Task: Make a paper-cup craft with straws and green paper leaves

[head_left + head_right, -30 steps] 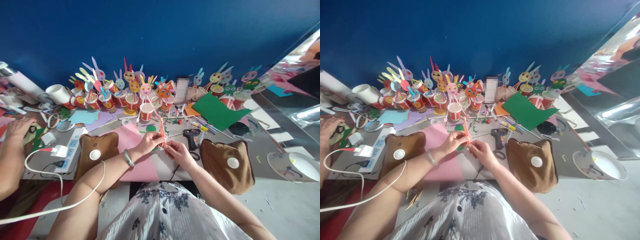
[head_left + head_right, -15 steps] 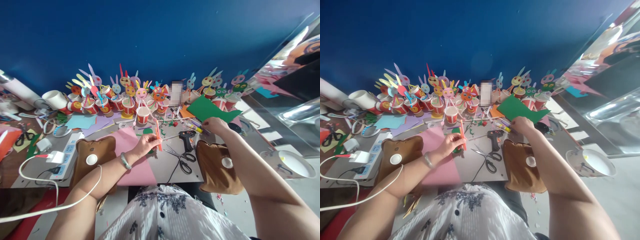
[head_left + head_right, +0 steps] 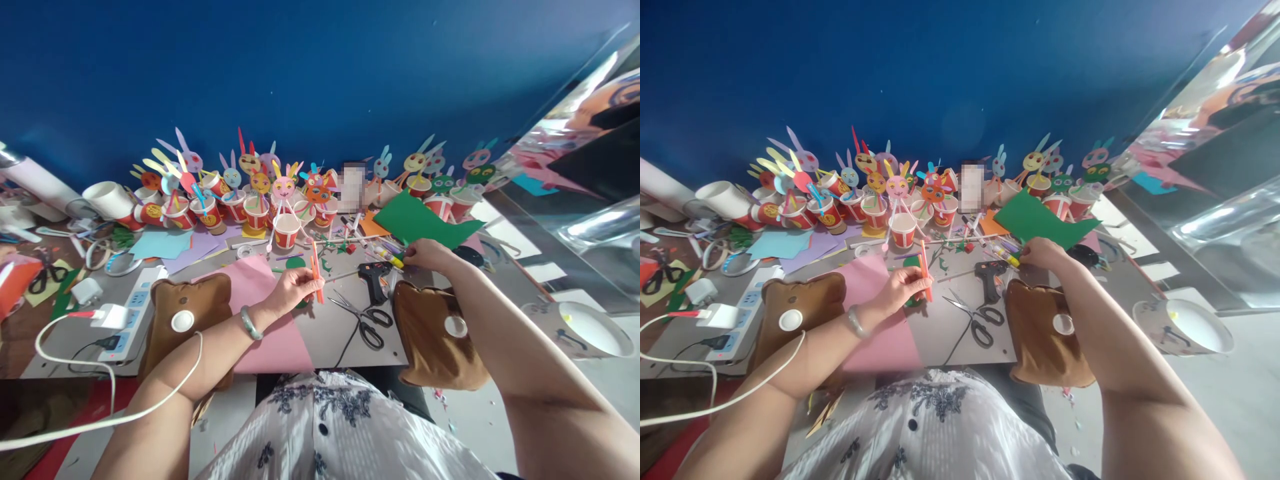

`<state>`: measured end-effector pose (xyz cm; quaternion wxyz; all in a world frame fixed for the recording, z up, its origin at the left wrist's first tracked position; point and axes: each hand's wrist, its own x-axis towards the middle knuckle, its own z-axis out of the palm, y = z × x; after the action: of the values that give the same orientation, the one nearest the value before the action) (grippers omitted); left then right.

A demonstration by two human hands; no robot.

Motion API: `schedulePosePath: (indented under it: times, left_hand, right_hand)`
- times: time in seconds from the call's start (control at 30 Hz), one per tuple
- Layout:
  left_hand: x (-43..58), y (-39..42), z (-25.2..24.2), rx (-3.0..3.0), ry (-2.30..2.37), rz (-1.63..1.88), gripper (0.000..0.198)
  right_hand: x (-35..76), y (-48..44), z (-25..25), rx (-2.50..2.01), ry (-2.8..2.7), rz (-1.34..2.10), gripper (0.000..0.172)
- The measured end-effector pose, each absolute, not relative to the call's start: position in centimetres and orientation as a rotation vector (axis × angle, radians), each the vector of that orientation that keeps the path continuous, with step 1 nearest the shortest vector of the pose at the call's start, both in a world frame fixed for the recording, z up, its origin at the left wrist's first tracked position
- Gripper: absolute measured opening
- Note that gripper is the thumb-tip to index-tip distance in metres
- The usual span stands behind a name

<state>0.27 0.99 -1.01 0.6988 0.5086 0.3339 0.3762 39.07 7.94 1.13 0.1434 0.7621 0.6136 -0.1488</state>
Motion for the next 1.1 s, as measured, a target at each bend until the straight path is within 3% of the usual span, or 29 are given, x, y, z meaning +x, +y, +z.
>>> schedulePosePath:
  times: [0.2, 0.53, 1.1]
  left_hand:
    - [0.2, 1.1, -1.1, 1.160, 0.750, 0.831, 0.035]
    - [0.3, 1.2, -1.2, 1.161, 0.774, 0.827, 0.038]
    - [0.2, 1.2, -0.8, 1.146, 0.756, 0.844, 0.042]
  right_hand:
    - [39.2, 8.0, 1.7, 2.218, 1.935, -0.458, 0.023]
    - [36.8, 11.1, 0.5, 2.157, 1.894, -0.129, 0.033]
    - [38.9, 13.8, 1.2, 2.030, 1.782, -0.336, 0.035]
